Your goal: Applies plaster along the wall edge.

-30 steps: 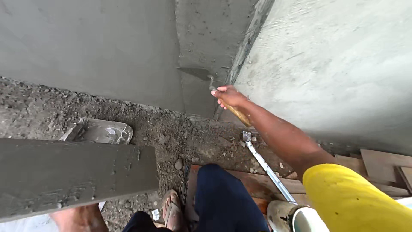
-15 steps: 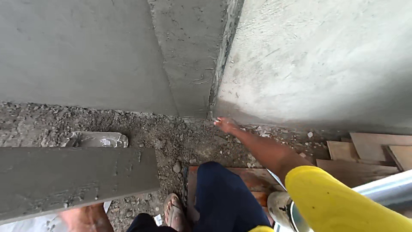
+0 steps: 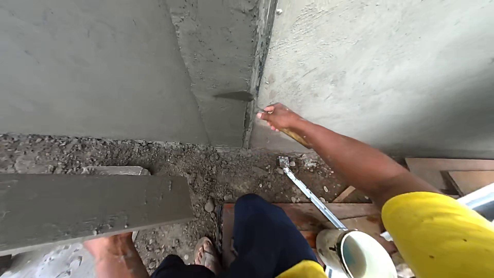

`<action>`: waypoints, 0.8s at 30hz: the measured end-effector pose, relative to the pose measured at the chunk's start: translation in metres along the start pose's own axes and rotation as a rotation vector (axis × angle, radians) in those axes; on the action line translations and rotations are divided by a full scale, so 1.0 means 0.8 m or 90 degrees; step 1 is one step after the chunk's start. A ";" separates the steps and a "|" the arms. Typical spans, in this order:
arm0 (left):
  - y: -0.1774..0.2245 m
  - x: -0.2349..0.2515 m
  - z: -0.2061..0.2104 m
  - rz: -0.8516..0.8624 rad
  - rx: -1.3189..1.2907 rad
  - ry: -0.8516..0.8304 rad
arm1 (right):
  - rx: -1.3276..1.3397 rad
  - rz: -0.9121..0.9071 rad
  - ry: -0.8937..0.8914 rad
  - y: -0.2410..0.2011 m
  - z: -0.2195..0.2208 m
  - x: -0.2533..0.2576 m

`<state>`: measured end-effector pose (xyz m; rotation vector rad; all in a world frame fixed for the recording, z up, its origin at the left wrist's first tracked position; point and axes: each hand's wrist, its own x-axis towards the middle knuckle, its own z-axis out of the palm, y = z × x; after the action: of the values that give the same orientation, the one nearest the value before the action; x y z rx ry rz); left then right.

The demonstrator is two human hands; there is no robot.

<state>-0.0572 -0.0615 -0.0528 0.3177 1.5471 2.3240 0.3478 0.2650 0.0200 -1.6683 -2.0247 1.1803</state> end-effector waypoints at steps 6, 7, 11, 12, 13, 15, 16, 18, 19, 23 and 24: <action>-0.002 0.005 -0.005 -0.005 -0.011 -0.010 | 0.091 -0.040 0.037 -0.041 -0.042 -0.030; -0.002 0.007 -0.007 -0.003 -0.012 -0.007 | 0.109 -0.058 0.057 -0.044 -0.044 -0.036; 0.003 0.009 -0.009 0.002 -0.017 0.001 | 0.122 -0.165 0.202 -0.052 -0.044 -0.059; 0.004 0.008 -0.008 0.003 -0.013 0.003 | 0.112 -0.178 0.216 -0.047 -0.039 -0.063; 0.005 0.008 -0.007 0.005 -0.009 0.003 | 0.103 -0.190 0.205 -0.036 -0.033 -0.057; 0.003 0.011 -0.008 -0.002 -0.014 0.000 | 0.030 -0.176 0.137 -0.010 -0.010 -0.041; 0.002 0.011 -0.008 -0.007 -0.019 0.002 | -0.015 -0.157 0.093 0.005 0.007 -0.031; -0.001 0.011 -0.005 -0.011 -0.029 0.013 | -0.098 -0.112 0.026 0.034 0.049 -0.001; -0.002 0.010 -0.003 -0.013 -0.032 0.012 | -0.123 -0.082 0.003 0.043 0.068 0.016; -0.004 0.007 0.010 -0.001 -0.034 0.005 | -0.090 0.042 -0.054 -0.007 0.065 0.037; -0.005 0.008 0.013 0.000 -0.037 0.002 | -0.056 0.042 -0.057 -0.030 0.048 0.031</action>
<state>-0.0586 -0.0486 -0.0523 0.2997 1.4772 2.3655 0.2982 0.2715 0.0056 -1.7669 -2.1189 1.2243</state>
